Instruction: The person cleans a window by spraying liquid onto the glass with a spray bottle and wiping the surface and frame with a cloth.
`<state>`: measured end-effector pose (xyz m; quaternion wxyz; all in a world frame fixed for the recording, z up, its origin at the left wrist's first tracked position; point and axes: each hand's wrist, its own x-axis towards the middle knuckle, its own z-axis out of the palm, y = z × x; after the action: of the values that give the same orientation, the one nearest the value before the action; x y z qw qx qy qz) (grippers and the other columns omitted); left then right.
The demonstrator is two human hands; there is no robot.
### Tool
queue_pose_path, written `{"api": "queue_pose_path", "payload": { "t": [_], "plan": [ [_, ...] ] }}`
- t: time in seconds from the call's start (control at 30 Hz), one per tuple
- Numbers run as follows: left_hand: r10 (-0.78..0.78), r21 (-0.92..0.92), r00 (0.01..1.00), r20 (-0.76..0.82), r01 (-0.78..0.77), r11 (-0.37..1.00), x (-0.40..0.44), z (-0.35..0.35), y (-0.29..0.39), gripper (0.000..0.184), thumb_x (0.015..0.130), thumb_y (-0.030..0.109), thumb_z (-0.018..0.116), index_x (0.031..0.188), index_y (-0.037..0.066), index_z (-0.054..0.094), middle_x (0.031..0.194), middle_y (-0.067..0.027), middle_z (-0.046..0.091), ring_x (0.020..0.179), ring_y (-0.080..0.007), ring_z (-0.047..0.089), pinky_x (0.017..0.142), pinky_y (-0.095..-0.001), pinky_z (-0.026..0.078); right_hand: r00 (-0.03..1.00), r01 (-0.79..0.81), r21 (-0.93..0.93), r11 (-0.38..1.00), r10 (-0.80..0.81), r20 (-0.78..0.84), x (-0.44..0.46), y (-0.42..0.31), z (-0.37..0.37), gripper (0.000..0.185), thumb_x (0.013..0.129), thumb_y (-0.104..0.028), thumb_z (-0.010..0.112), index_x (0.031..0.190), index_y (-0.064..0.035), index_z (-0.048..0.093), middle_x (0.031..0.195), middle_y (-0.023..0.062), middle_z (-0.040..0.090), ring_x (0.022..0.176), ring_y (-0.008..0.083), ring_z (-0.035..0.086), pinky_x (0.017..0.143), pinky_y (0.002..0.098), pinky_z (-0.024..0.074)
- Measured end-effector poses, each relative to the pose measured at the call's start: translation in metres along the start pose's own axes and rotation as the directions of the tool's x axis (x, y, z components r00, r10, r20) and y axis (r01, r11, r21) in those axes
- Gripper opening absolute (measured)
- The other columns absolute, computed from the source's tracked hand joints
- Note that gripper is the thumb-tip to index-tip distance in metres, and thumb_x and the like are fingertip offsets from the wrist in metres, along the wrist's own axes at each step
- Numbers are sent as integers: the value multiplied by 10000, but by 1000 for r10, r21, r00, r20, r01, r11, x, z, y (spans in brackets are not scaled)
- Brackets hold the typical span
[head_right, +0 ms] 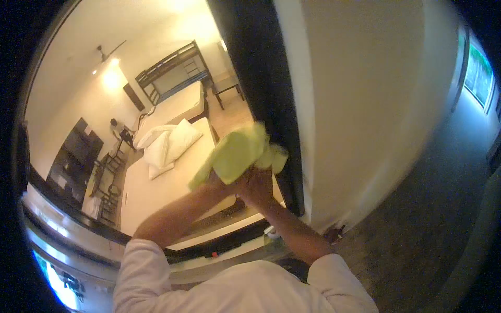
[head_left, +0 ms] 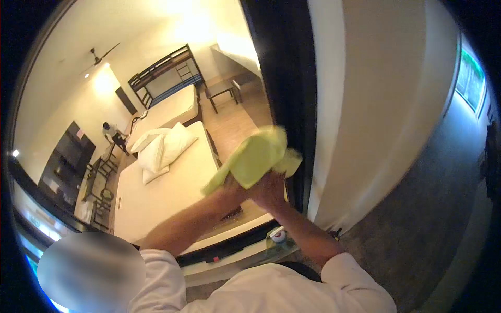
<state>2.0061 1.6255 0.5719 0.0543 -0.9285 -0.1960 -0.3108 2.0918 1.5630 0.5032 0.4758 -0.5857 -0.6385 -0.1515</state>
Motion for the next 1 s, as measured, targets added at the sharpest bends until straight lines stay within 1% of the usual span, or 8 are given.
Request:
{"api": "queue_pose_path", "payload": {
  "t": [0.07, 0.13, 0.2, 0.3, 0.4, 0.63, 0.8, 1.0],
  "plan": [
    [-27, 68, 997, -78, 33, 997, 44, -17, 11, 524, 882, 295, 638, 1344, 57, 573, 1322, -213, 590, 1265, -392, 531, 1091, -507, 409, 995, 57, -333, 941, -82, -62, 25, 26, -2, 888, 812, -391, 716, 1431, 100, 311, 1419, 343, 376, 1281, 482, 405, 1073, 604, 275],
    [-147, 24, 980, -133, 151, 988, 85, -59, 67, 483, 870, 302, 621, 1301, 82, 626, 1276, -237, 619, 1261, -395, 528, 1082, -512, 420, 911, 173, -58, 983, -182, -369, 58, 30, -34, 913, 812, -458, 725, 1488, -16, 299, 1470, 267, 365, 1365, 434, 331, 1145, 549, 211],
    [352, 612, 932, -91, -226, 758, 79, -85, 68, 619, 891, 331, 615, 1465, 150, 467, 1442, -200, 507, 1329, -308, 476, 1095, -476, 420, 974, -20, 152, 988, 53, -220, 41, 29, 1, 825, 871, -537, 666, 1499, -127, 324, 1499, 125, 392, 1398, 319, 338, 1171, 493, 211],
    [-426, -400, 781, -456, 248, 882, 36, -60, 121, 616, 920, 319, 607, 1479, 148, 413, 1477, -142, 469, 1325, -301, 476, 1108, -474, 399, 997, 75, -265, 961, -69, 34, 9, 9, -9, 674, 951, -408, 618, 1487, -93, 358, 1486, 137, 427, 1381, 297, 372, 1148, 439, 282],
    [-464, -432, 708, -532, 245, 868, 28, -21, 124, 545, 915, 304, 605, 1412, 126, 468, 1384, -149, 526, 1256, -325, 520, 1067, -471, 426, 987, -153, -323, 934, 158, -9, -6, 24, -34, 723, 867, -465, 701, 1428, -78, 458, 1411, 169, 515, 1333, 347, 442, 1111, 482, 317],
    [-178, -280, 752, -635, -10, 960, 75, -63, 92, 402, 905, 269, 599, 1257, 75, 595, 1166, -165, 658, 1094, -381, 624, 973, -462, 488, 872, 257, -261, 930, -340, -353, 45, 42, -17, 1018, 801, -629, 695, 1523, -49, 271, 1543, 204, 337, 1456, 413, 253, 1137, 676, 155],
    [-262, -468, 944, -202, 142, 872, 51, -77, 104, 500, 907, 332, 636, 1346, 104, 563, 1319, -151, 596, 1228, -345, 559, 1042, -449, 452, 983, -181, 218, 959, 173, 55, 23, 30, -20, 1198, 700, -676, 758, 1528, -22, 189, 1575, 286, 157, 1462, 486, 132, 1173, 638, 86],
    [-673, -617, 400, -621, 280, 736, -16, -18, 85, 647, 911, 383, 632, 1478, 150, 427, 1470, -105, 495, 1346, -279, 468, 1133, -431, 381, 990, 49, -131, 990, -65, -122, 3, -9, -11, 1228, 674, -730, 720, 1534, -43, 177, 1539, 280, 220, 1480, 444, 122, 1179, 640, 35]
  ]
}}
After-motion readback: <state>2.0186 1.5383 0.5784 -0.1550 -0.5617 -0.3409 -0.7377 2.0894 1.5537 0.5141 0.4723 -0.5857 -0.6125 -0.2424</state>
